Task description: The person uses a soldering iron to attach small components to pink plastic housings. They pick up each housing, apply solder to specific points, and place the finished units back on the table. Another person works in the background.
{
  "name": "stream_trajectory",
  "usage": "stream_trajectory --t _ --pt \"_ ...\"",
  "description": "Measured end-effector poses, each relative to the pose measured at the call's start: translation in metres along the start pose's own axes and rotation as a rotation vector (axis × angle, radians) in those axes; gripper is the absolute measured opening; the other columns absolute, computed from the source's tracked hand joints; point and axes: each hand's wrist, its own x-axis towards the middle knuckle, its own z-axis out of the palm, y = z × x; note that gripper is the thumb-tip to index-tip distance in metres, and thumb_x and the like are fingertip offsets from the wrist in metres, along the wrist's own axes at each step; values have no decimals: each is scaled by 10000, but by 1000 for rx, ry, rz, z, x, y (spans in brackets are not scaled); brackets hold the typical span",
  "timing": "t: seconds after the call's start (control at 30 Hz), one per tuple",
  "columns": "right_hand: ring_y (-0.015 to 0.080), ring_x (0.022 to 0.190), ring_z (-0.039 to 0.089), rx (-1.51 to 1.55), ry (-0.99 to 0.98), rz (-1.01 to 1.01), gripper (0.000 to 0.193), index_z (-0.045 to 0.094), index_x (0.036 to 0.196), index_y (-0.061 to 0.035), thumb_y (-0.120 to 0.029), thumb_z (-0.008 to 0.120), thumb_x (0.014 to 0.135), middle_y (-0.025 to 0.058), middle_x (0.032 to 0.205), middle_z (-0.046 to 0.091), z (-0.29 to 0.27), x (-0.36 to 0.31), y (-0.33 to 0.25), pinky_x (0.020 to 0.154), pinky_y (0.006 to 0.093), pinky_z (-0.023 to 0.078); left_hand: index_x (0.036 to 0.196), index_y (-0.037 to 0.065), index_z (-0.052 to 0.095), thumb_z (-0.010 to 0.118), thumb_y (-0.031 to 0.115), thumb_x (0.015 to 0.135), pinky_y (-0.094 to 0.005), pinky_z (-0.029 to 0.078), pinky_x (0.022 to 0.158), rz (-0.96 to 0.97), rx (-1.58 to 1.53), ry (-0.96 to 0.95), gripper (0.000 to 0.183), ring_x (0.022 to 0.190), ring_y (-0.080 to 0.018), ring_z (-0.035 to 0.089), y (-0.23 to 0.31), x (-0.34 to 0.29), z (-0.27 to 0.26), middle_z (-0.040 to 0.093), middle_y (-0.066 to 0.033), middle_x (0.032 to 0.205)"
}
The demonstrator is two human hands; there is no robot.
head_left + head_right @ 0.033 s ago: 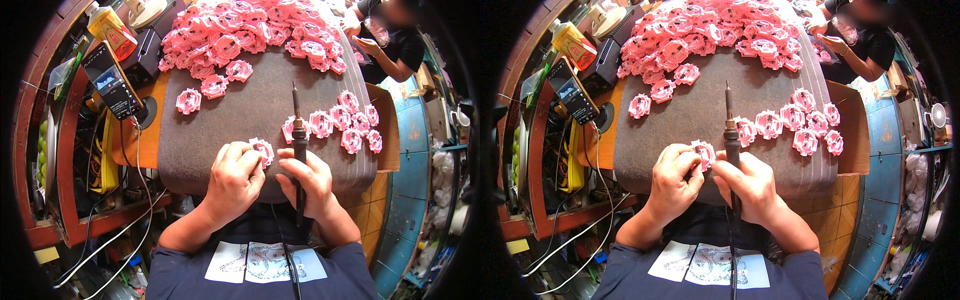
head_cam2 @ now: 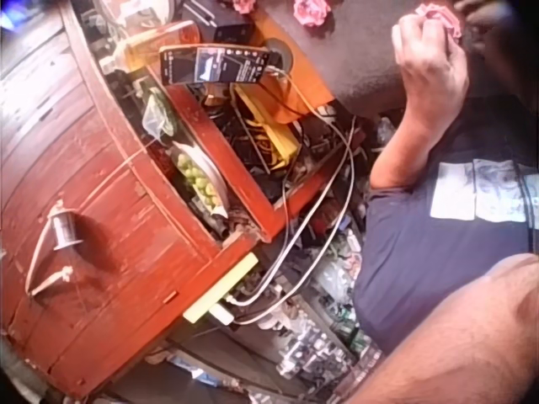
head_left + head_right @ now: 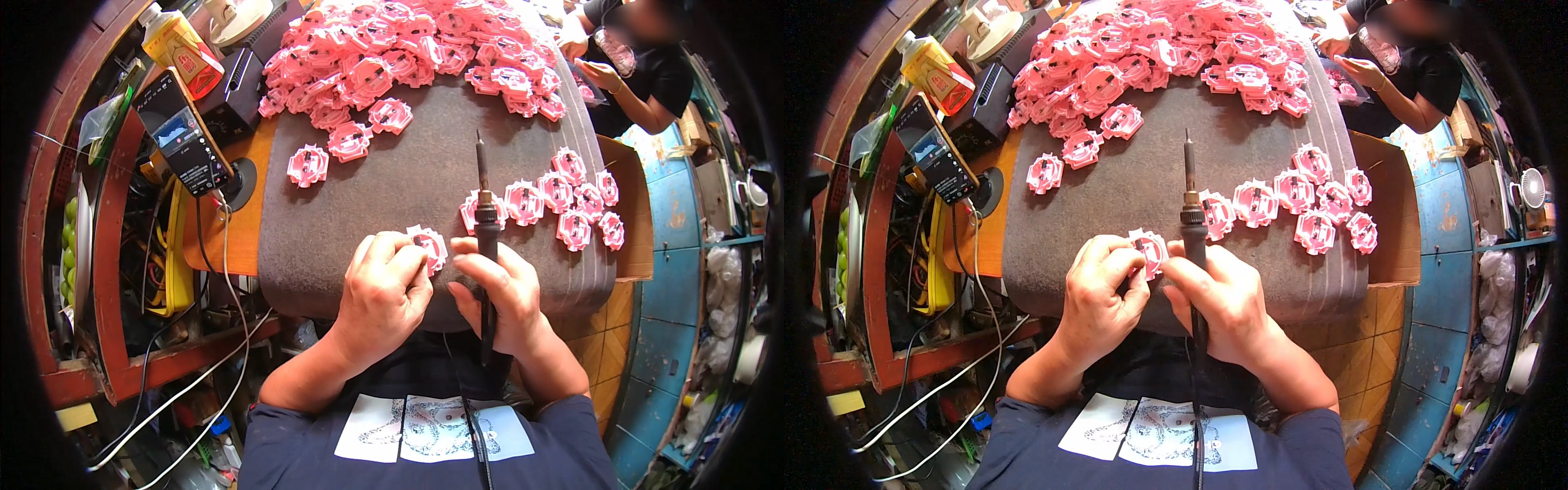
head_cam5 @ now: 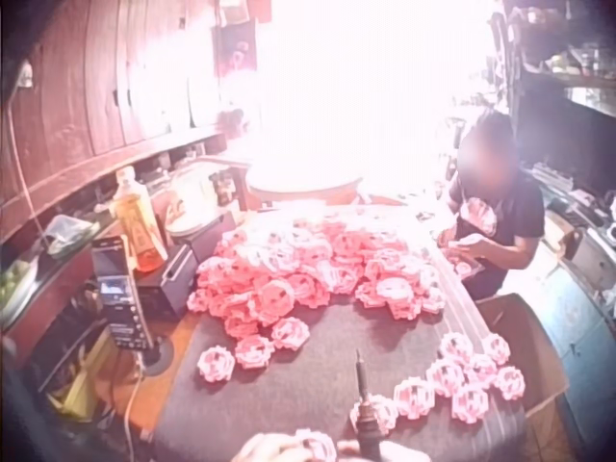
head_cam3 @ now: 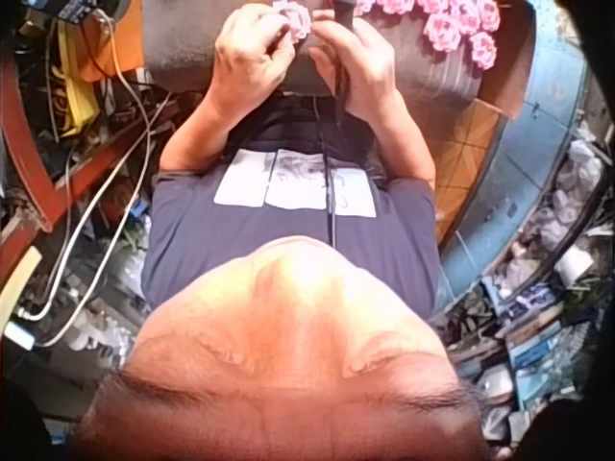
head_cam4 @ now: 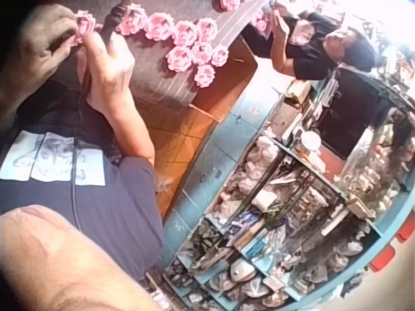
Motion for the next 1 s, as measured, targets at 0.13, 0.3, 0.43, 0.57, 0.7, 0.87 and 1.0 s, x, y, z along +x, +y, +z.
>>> stream_trajectory --t 0.13,0.3,0.43,0.57,0.7,0.87,1.0 --pt "439 1023 725 60 -51 72 518 621 1336 -22 -4 793 848 259 1245 688 8 -3 7 854 472 606 967 13 700 742 -27 805 -447 554 826 10 -9 3 172 914 -374 673 -1 0 1 665 -170 1016" --pt "452 976 692 10 -179 162 617 592 1395 -48 -10 804 817 249 1236 681 8 8 4 807 482 586 978 12 707 748 -21 805 -441 555 825 9 -18 -9 181 918 -367 673 0 0 -1 670 -172 1023" --pt "430 984 688 17 -138 73 604 588 1383 -52 -36 804 820 209 1184 686 13 14 9 825 482 574 983 7 711 760 -18 800 -437 556 819 5 -18 -14 191 919 -362 674 1 1 -1 676 -169 1027" --pt "417 976 685 15 -160 79 601 573 1383 -56 -45 796 826 188 1154 684 13 15 10 826 478 566 981 1 711 769 -19 804 -432 556 813 16 -11 -10 187 920 -358 675 0 1 0 677 -162 1018" --pt "412 969 686 21 -179 89 610 562 1394 -61 -43 790 828 179 1132 684 12 16 9 804 474 562 979 1 710 773 -22 809 -430 558 813 14 -25 -6 182 920 -358 677 0 1 0 676 -159 1012" --pt "407 961 689 18 -190 112 608 568 1392 -68 -41 791 827 175 1113 686 13 15 9 796 473 560 977 -1 709 767 -33 798 -433 561 810 14 -28 -3 191 919 -360 679 0 1 0 676 -161 1012" --pt "404 962 690 21 -188 117 605 575 1390 -70 -42 793 826 174 1122 688 14 14 9 799 472 561 979 -2 709 755 -46 782 -432 563 804 23 -21 -3 207 913 -362 681 -1 1 0 675 -165 1012"
